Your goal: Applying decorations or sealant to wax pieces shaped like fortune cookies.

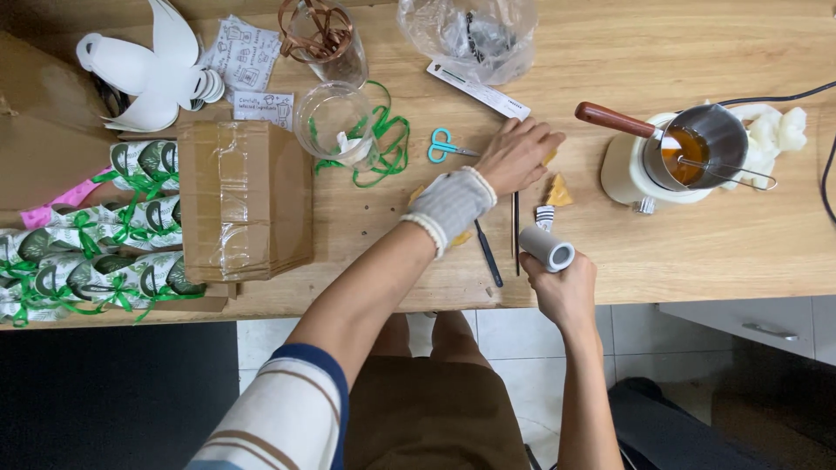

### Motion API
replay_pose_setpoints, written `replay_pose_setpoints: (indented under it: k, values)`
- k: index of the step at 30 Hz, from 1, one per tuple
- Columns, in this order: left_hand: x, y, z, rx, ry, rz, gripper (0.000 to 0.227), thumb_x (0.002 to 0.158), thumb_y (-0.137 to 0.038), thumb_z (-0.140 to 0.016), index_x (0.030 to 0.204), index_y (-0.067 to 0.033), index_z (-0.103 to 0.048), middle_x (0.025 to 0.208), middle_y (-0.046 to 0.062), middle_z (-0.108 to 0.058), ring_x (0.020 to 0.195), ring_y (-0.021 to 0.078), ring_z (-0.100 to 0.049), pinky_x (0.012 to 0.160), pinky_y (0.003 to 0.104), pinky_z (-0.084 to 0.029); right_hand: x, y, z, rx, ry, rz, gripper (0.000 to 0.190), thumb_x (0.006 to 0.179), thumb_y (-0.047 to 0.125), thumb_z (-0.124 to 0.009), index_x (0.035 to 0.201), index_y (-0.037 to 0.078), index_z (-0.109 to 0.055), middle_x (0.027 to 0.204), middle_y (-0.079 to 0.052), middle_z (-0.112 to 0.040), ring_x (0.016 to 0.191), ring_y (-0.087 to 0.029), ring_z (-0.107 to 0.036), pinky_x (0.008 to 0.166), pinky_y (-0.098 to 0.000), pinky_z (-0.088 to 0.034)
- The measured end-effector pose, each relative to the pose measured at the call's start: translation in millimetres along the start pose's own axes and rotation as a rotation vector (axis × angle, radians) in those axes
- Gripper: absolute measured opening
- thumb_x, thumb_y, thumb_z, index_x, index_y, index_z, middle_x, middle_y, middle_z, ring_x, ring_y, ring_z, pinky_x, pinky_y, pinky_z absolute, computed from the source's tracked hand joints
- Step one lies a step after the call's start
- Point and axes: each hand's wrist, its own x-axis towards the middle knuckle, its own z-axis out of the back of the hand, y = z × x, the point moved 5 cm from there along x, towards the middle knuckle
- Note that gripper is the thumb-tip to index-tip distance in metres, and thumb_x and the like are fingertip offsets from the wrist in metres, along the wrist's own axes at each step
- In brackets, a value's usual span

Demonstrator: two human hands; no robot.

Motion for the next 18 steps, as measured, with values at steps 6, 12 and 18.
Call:
replay_pose_setpoints:
  k: [6, 12, 18]
  values:
    - [-64, -4, 34, -0.148, 0.122, 0.168, 0.054, 0.079, -0.023, -0.082, 0.126, -0.0089, -0.059, 0.116, 0.009, -0.062, 0.118, 0.0268, -0.055, 0.103, 0.042, -0.042, 0, 3, 8, 0.025, -0.005, -0.033, 0.026, 0.08, 0.02, -0.076, 0.077, -0.005, -0.071, 0.057, -0.013, -0.065, 0.054, -0.019, -0.065, 0.055, -0.0358, -0.051]
    - [-74, -33, 36, -0.05, 0.112, 0.182, 0.062, 0.073, -0.022, -0.083, 0.128, -0.0081, -0.058, 0.118, 0.01, -0.059, 0.119, 0.0275, -0.053, 0.103, 0.048, -0.04, -5, -2, 16, 0.078, -0.022, -0.039, 0.025, 0.081, 0.019, -0.076, 0.081, -0.006, -0.073, 0.059, -0.012, -0.066, 0.054, -0.017, -0.064, 0.054, -0.0339, -0.05]
    - [-25, -59, -14, -0.047, -0.092, -0.01, 0.066, 0.066, -0.013, -0.079, 0.129, -0.0108, -0.059, 0.133, 0.01, -0.056, 0.127, 0.0286, -0.05, 0.105, 0.051, -0.042, -10, -7, 27, 0.113, -0.038, -0.074, 0.023, 0.081, 0.016, -0.075, 0.09, -0.005, -0.076, 0.063, -0.01, -0.068, 0.055, -0.015, -0.064, 0.053, -0.0328, -0.05]
